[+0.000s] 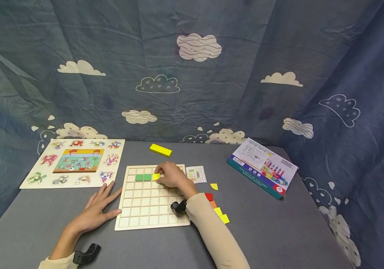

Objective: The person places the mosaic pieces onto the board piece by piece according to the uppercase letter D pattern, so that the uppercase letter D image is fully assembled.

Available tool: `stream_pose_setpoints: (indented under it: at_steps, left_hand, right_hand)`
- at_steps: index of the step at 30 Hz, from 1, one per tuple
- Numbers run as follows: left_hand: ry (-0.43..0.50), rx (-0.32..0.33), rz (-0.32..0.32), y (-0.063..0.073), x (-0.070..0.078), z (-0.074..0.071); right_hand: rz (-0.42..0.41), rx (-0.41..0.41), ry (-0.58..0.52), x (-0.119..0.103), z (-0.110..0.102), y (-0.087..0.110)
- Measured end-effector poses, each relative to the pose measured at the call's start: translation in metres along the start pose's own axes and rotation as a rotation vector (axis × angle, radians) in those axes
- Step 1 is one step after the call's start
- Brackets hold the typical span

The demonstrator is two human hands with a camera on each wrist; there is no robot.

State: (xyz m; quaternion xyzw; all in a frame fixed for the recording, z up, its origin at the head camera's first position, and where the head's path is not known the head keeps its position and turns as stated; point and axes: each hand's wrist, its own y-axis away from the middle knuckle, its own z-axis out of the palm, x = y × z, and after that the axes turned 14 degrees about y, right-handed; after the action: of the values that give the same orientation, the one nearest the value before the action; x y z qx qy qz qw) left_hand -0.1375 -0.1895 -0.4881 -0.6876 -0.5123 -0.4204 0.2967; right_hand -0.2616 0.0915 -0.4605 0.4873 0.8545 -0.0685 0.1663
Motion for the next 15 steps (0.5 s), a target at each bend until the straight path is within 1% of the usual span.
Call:
stream_pose_setpoints:
  at_steps: [7,13,15]
  left_hand:
    - [0.009,-0.006,0.01,-0.0001,0.0008,0.0005]
    - [0.028,0.016,0.073,0.0004,-0.0045,0.0028]
    - [0.031,0.018,0.077,0.0005,-0.0049,0.0029]
  right_hand:
    - [0.015,-0.038,-0.116,0.0055,0.0055,-0.0012]
    - [0.01,-0.043,-0.123,0.0056,0.0076,-0.0024]
    - [0.019,-0.048,-0.122,0.0052,0.0077,-0.0025]
